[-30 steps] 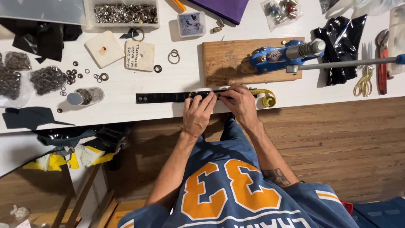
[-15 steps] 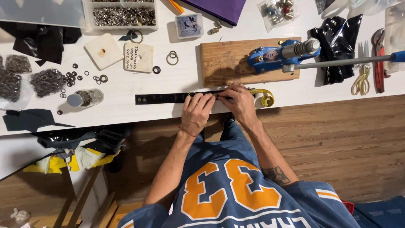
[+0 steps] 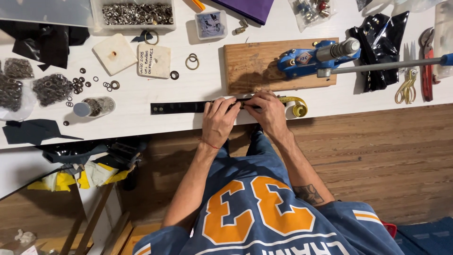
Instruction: The person works at a cluttered workbench setting grommets onto a black leather strap using a blue hand press, positioning the strap and hardware under the press and pulling the lever. They then lay the strap flat, measure it with a yellow tape measure, and mark it with a pen.
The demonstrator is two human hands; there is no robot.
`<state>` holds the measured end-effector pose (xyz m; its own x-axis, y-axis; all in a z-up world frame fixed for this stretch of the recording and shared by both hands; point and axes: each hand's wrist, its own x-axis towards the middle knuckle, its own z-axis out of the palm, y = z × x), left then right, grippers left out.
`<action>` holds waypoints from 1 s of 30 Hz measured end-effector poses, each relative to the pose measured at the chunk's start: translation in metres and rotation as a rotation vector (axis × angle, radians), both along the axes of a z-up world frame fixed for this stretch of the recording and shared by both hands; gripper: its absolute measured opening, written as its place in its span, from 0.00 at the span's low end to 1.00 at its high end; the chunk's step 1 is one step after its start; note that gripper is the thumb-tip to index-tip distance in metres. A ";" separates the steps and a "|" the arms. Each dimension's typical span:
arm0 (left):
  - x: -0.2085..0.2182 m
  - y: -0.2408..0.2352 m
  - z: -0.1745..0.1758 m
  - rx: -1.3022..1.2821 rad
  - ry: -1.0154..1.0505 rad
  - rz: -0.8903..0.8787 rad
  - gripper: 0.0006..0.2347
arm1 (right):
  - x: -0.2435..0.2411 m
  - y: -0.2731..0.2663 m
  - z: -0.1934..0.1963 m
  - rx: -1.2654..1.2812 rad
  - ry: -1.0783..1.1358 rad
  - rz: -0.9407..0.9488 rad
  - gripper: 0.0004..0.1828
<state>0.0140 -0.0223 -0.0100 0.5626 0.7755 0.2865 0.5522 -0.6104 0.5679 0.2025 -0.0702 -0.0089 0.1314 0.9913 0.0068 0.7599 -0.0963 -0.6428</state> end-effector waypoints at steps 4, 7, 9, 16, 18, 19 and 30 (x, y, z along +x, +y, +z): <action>-0.001 0.001 0.001 -0.005 -0.002 -0.015 0.10 | 0.000 0.000 0.000 0.022 0.005 0.009 0.10; -0.001 0.002 0.001 -0.006 -0.021 -0.024 0.10 | -0.001 -0.001 0.004 0.013 0.015 -0.014 0.09; -0.004 0.002 -0.001 0.112 0.021 -0.068 0.10 | -0.002 0.000 0.005 0.017 0.040 -0.020 0.09; -0.006 -0.003 -0.006 0.233 0.121 -0.091 0.11 | -0.003 0.003 0.012 -0.017 0.013 -0.009 0.09; -0.006 -0.004 -0.007 0.195 0.091 -0.102 0.10 | -0.001 0.001 0.010 0.000 0.021 0.006 0.09; -0.006 -0.005 -0.006 0.193 0.090 -0.104 0.10 | -0.002 0.001 0.010 -0.003 0.021 0.004 0.09; -0.008 -0.005 0.001 0.261 0.088 -0.145 0.09 | 0.001 -0.001 0.005 -0.033 0.100 -0.024 0.09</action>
